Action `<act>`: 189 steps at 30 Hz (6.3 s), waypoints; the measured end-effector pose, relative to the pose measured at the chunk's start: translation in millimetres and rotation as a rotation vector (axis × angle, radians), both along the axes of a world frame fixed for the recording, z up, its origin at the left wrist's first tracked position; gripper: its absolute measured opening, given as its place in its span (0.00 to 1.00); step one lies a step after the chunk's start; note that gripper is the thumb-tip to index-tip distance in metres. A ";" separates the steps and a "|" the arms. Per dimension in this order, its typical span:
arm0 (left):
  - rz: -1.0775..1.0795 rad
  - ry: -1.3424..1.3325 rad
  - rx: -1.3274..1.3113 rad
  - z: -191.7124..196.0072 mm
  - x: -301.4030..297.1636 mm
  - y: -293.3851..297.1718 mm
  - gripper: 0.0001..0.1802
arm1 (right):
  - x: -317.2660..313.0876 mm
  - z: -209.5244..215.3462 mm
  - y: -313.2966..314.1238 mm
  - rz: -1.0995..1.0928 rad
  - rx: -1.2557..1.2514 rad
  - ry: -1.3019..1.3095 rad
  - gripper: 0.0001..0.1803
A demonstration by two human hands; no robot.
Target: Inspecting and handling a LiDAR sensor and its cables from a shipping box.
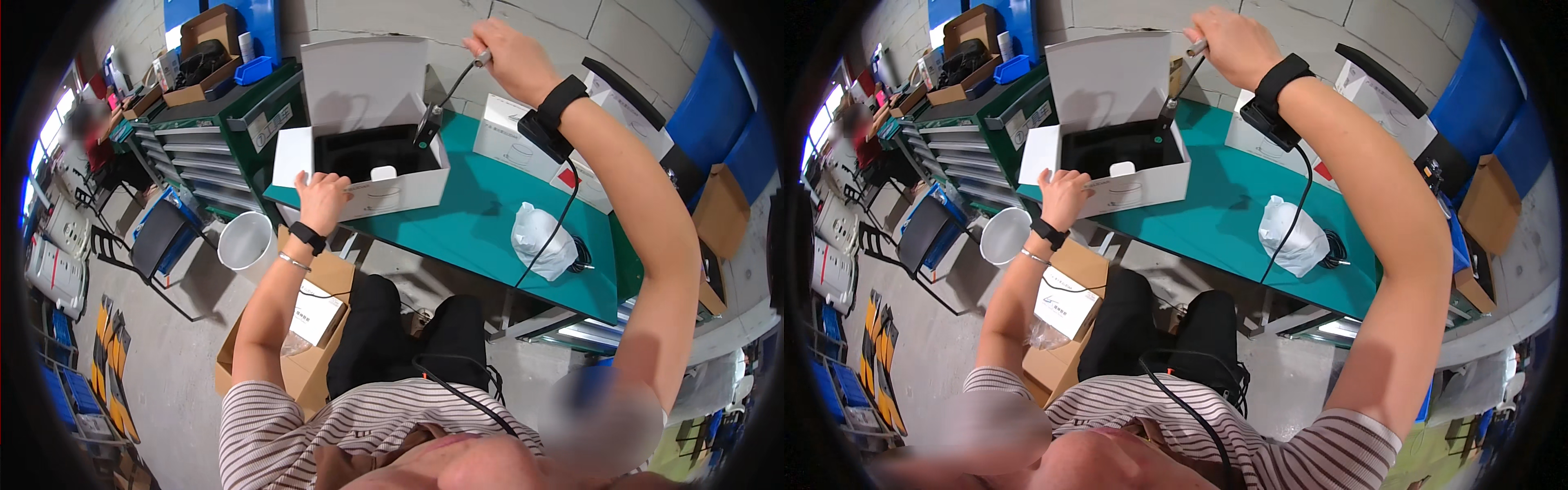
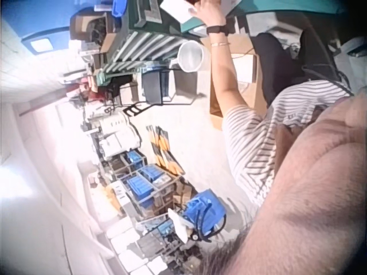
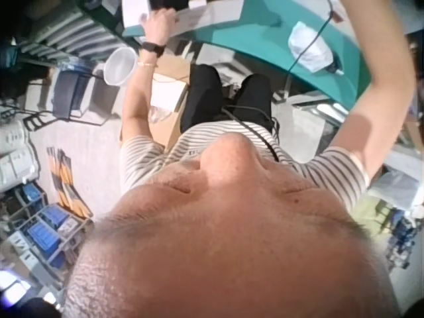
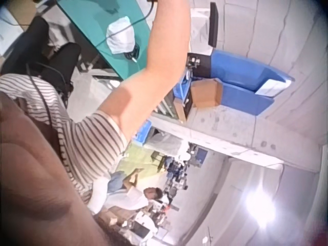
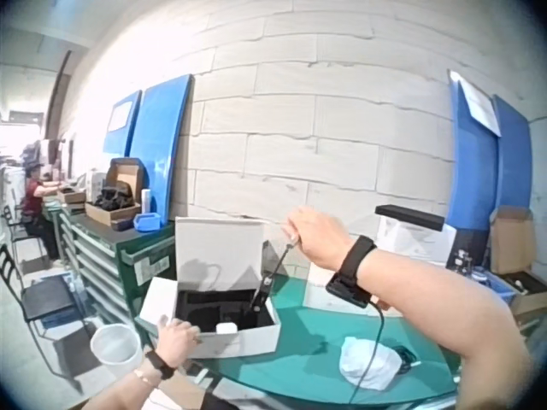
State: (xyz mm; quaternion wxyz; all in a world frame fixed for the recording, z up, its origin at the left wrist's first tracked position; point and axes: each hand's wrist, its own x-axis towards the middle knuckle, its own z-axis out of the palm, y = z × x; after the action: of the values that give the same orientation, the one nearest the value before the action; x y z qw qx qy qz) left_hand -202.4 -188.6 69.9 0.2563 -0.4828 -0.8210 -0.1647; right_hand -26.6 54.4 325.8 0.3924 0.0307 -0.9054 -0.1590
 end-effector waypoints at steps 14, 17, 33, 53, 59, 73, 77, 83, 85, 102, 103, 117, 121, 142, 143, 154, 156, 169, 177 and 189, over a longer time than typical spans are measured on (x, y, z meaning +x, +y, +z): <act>-0.065 -0.101 0.063 6.8 -64.9 -13.2 0.08 | -47.4 -109.5 97.3 -0.168 -0.170 -0.274 0.11; -0.108 -0.138 0.112 7.7 -71.3 -28.7 0.07 | -58.7 -135.7 114.9 -0.251 -0.175 -0.339 0.10; -0.067 -0.118 0.032 11.3 -96.3 -39.8 0.05 | -138.0 -222.8 93.7 -0.086 -0.036 -0.461 0.07; -0.158 -0.125 0.271 10.7 -69.3 -4.7 0.20 | 77.2 -173.4 12.2 -0.020 -0.385 -0.444 0.23; -0.647 -0.633 0.274 47.2 33.6 34.3 0.14 | 237.5 -202.5 71.2 -0.462 -0.840 -0.047 0.22; -0.709 -1.310 -0.380 -30.1 163.3 263.4 0.43 | 319.3 -335.6 121.4 -0.822 -1.067 0.264 0.34; -0.726 -1.359 -0.383 -36.5 171.5 273.6 0.45 | 303.6 -336.6 133.0 -0.803 -1.486 0.260 0.41; -0.794 -1.407 -0.354 -38.7 159.8 266.3 0.49 | 269.6 -331.7 99.2 -0.765 -1.378 0.294 0.33; -0.805 -1.396 -0.358 -41.8 153.0 264.8 0.50 | 251.0 -325.9 90.9 -0.626 -1.580 0.400 0.31; -0.596 -1.126 -0.128 -60.9 162.0 211.8 0.38 | 204.2 -311.3 111.7 -0.753 -0.682 -0.234 0.24; -0.611 -1.078 -0.071 -65.1 158.9 212.4 0.29 | 200.3 -313.2 115.0 -0.769 -0.746 -0.270 0.25; -0.581 -1.969 0.158 -70.8 116.0 200.5 0.03 | 210.0 -305.7 90.2 -0.851 -0.683 -0.339 0.17; -0.545 -1.957 0.285 -66.7 98.7 181.0 0.09 | 203.6 -307.5 86.4 -0.893 -0.628 -0.336 0.18; -0.421 -1.941 0.750 -61.3 31.6 93.4 0.07 | 203.3 -315.0 81.0 -0.781 -0.648 -0.311 0.19; -0.495 -1.840 0.703 -55.8 37.3 88.8 0.08 | 207.4 -314.1 80.2 -0.787 -0.678 -0.308 0.20; -0.639 -1.405 1.166 55.5 -26.3 51.0 0.15 | 231.3 -337.0 88.4 -0.662 -0.700 -0.211 0.24; -0.565 -1.273 1.261 75.5 -57.6 45.5 0.17 | 231.0 -338.4 86.7 -0.677 -0.710 -0.209 0.24; 0.191 -0.259 -0.239 54.8 -123.8 120.7 0.13 | 225.7 -338.6 86.3 -0.691 -0.668 -0.174 0.23; 0.128 -0.499 -0.770 67.9 -122.5 162.5 0.22 | 219.5 -334.9 74.4 -0.743 -0.717 -0.190 0.23; -0.175 -0.567 -0.264 82.5 -137.7 132.4 0.28 | 223.7 -336.2 75.9 -0.745 -0.723 -0.198 0.22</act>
State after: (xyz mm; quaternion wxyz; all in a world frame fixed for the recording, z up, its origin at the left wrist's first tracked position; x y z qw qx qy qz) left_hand -340.1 -56.3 152.4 -0.0623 -0.5155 -0.8294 -0.2062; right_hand 197.1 130.3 -10.4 0.2073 -0.4156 -0.8848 0.0385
